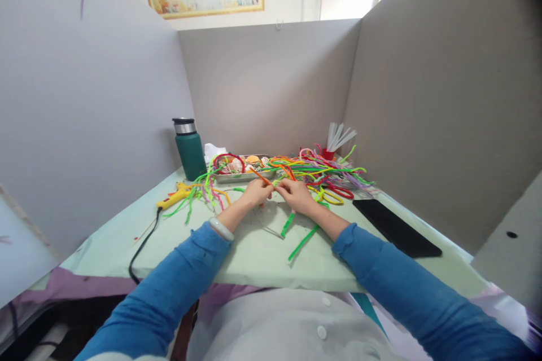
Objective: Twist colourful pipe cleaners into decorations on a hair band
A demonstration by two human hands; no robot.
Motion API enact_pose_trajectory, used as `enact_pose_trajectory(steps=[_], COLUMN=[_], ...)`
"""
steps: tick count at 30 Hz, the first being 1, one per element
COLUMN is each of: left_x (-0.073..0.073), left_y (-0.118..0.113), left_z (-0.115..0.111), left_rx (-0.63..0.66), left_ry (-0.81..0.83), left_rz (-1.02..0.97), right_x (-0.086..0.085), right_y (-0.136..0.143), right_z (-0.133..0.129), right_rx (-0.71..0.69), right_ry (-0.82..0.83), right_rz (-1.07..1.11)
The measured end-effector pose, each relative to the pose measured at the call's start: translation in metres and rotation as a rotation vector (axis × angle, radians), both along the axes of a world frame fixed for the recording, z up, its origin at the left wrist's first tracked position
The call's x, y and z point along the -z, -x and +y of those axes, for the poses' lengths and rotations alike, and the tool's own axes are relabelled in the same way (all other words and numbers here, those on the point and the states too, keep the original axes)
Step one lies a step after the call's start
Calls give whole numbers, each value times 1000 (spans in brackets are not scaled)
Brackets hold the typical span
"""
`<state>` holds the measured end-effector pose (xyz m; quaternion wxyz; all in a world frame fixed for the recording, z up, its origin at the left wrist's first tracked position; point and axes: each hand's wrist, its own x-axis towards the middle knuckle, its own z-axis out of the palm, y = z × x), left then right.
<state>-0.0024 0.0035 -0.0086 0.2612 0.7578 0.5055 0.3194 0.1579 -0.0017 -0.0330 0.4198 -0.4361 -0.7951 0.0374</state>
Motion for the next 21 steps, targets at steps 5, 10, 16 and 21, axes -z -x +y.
enact_pose_trajectory(steps=[5, 10, 16, 21], left_x=[-4, -1, 2, -1], left_y=[-2, 2, 4, 1], left_z=[-9, -7, -1, -5], left_rx=[78, 167, 147, 74], left_ry=[189, 284, 340, 413], left_rz=[-212, -347, -370, -414], right_x=[1, 0, -4, -6], right_y=[0, 0, 0, 0], right_z=[1, 0, -3, -5], right_rx=[-4, -25, -55, -77], right_ry=[13, 37, 96, 170], right_rz=[2, 43, 101, 144])
